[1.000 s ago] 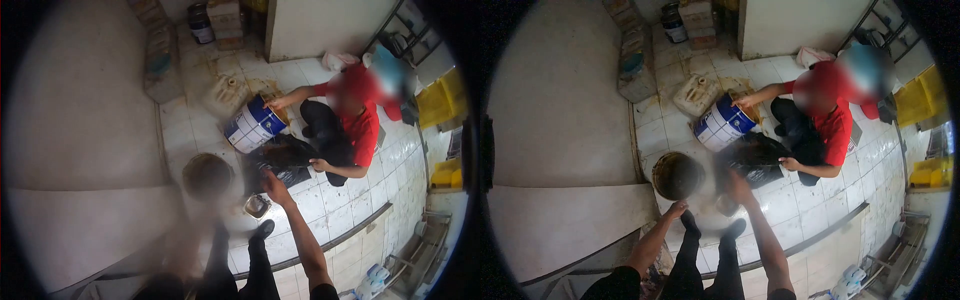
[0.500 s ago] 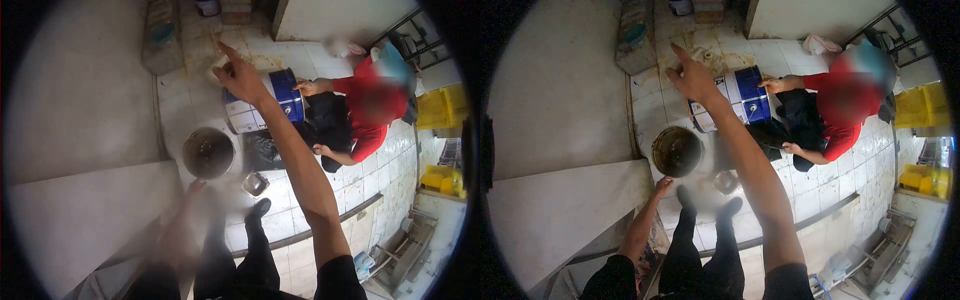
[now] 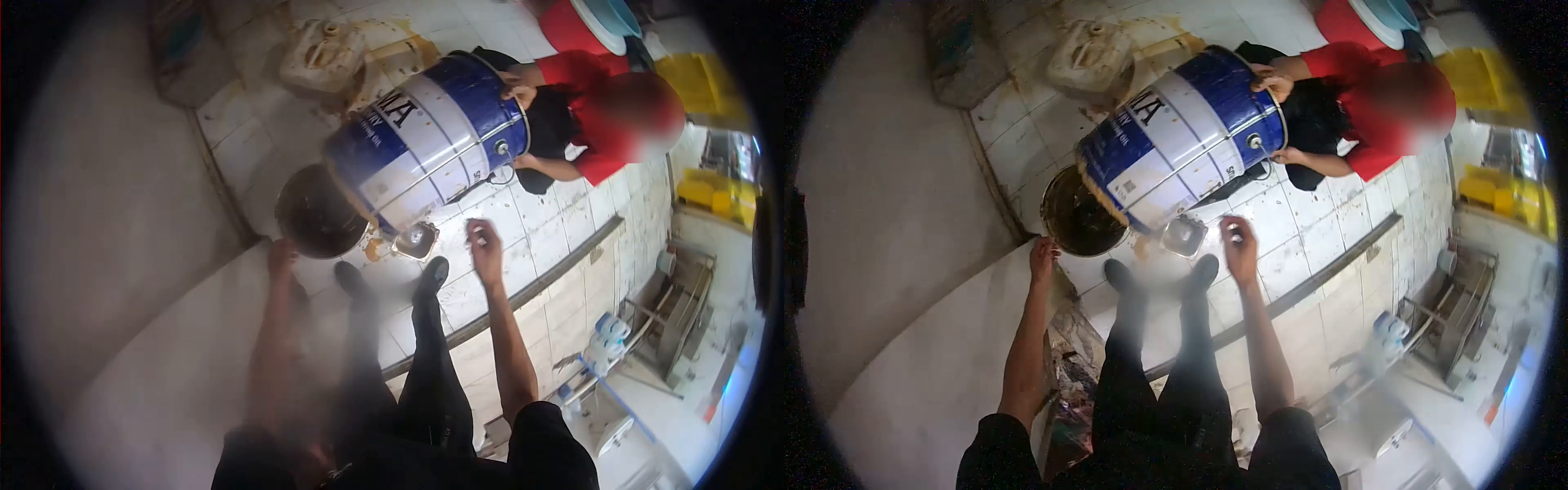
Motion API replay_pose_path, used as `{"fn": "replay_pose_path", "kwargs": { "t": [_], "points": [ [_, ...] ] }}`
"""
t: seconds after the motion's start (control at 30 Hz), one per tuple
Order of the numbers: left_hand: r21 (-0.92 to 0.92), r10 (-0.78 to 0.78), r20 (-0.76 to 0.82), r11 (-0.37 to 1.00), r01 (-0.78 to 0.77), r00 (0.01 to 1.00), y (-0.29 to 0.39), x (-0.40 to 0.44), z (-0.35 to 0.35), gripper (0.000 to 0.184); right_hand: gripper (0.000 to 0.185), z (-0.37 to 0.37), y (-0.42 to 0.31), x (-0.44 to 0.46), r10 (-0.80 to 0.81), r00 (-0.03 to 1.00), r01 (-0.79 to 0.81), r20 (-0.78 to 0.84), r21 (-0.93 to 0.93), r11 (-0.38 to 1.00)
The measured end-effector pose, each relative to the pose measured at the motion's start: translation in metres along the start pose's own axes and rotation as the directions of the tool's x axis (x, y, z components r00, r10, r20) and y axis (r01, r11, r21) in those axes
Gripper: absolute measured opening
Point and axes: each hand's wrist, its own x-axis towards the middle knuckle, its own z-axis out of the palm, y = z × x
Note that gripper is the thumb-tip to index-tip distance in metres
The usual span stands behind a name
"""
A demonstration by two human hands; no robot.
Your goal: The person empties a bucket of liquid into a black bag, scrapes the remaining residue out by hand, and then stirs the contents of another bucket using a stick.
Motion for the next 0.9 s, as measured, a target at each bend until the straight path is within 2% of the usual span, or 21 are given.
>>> {"fn": "replay_pose_path", "kwargs": {
  "t": [0.03,0.07,0.1,0.13,0.2,0.23,0.27,0.3,0.37,0.4,0.43,0.5,0.53,0.6,0.63,0.67,0.73,0.77,0.8,0.87,0.9],
  "points": [
    [0.008,-0.002,0.019,1.000,0.002,1.000,0.007,0.006,0.006,0.032,0.018,-0.017,0.001,0.015,-0.098,0.983,0.095,-0.152,-0.028,0.995],
    [0.014,-0.005,0.034,1.000,0.004,0.999,0.015,0.009,0.011,0.034,0.025,-0.031,-0.034,0.025,-0.027,0.957,0.018,-0.290,-0.035,0.999],
    [0.003,-0.021,0.028,1.000,0.021,0.999,0.029,0.008,0.021,0.041,0.033,-0.048,-0.035,0.041,-0.058,0.939,0.023,-0.338,-0.106,0.994],
    [0.007,-0.021,0.040,1.000,0.021,0.999,0.043,0.009,0.031,0.041,0.042,-0.057,-0.053,0.055,-0.004,0.941,-0.011,-0.339,-0.041,0.999],
    [0.032,-0.091,0.123,0.996,0.088,0.988,0.071,0.007,0.052,0.050,0.050,-0.070,-0.059,0.090,-0.041,0.960,0.025,-0.278,-0.062,0.998],
    [0.033,-0.087,0.132,0.996,0.083,0.987,0.087,0.003,0.065,0.050,0.049,-0.074,-0.049,0.113,-0.159,0.955,0.126,-0.252,-0.145,0.981],
    [-0.170,-0.185,0.178,0.961,0.216,0.966,0.104,-0.006,0.081,0.055,0.049,-0.077,-0.038,0.132,-0.273,0.938,0.225,-0.215,-0.225,0.948],
    [-0.358,-0.275,0.239,0.866,0.348,0.931,0.121,-0.017,0.096,0.059,0.049,-0.079,-0.041,0.146,-0.271,0.938,0.221,-0.218,-0.228,0.948],
    [-0.443,-0.210,0.240,0.845,0.299,0.948,0.157,-0.046,0.120,0.063,0.048,-0.079,-0.059,0.165,-0.226,0.974,0.205,-0.025,-0.330,0.922],
    [-0.521,-0.141,0.237,0.817,0.248,0.961,0.170,-0.057,0.130,0.067,0.048,-0.076,-0.061,0.172,-0.215,0.976,0.195,-0.027,-0.329,0.924],
    [-0.514,-0.149,0.241,0.819,0.256,0.959,0.177,-0.067,0.139,0.067,0.048,-0.071,-0.061,0.175,-0.158,0.987,0.148,-0.013,-0.290,0.946],
    [-0.525,-0.119,0.098,0.837,0.153,0.988,0.183,-0.097,0.154,0.066,0.045,-0.069,-0.062,0.164,-0.110,0.994,0.109,0.005,-0.186,0.976],
    [-0.524,-0.111,0.088,0.840,0.141,0.990,0.185,-0.105,0.161,0.066,0.045,-0.069,-0.045,0.169,-0.117,0.993,0.117,0.009,-0.177,0.977],
    [-0.425,-0.157,-0.051,0.897,0.121,0.986,0.191,-0.110,0.172,0.059,0.043,-0.064,-0.020,0.182,-0.271,0.942,0.327,0.197,-0.367,0.871],
    [-0.425,-0.150,-0.063,0.899,0.110,0.987,0.187,-0.104,0.172,0.059,0.041,-0.062,-0.015,0.186,-0.145,0.945,0.231,0.293,-0.286,0.930],
    [-0.370,-0.075,-0.092,0.928,0.035,0.993,0.177,-0.094,0.171,0.057,0.041,-0.059,-0.009,0.188,-0.149,0.942,0.236,0.301,-0.277,0.931],
    [-0.307,0.003,-0.121,0.951,-0.040,0.993,0.164,-0.073,0.171,0.055,0.041,-0.046,-0.007,0.189,-0.022,0.924,0.087,0.381,-0.153,0.984],
    [-0.237,0.017,-0.206,0.969,-0.067,0.978,0.160,-0.065,0.172,0.056,0.035,-0.034,-0.006,0.182,-0.188,0.938,0.179,0.292,0.057,0.982],
    [-0.162,0.033,-0.288,0.983,-0.083,0.957,0.156,-0.061,0.172,0.057,0.035,-0.027,-0.007,0.173,-0.184,0.937,0.173,0.297,0.064,0.983],
    [-0.179,0.056,-0.303,0.977,-0.115,0.951,0.156,-0.045,0.172,0.056,0.030,-0.024,-0.017,0.165,-0.062,0.958,-0.045,0.280,0.359,0.932],
    [-0.200,0.078,-0.315,0.969,-0.146,0.946,0.152,-0.038,0.168,0.055,0.028,-0.025,-0.018,0.160,-0.081,0.958,-0.013,0.275,0.322,0.947]
  ]
}}
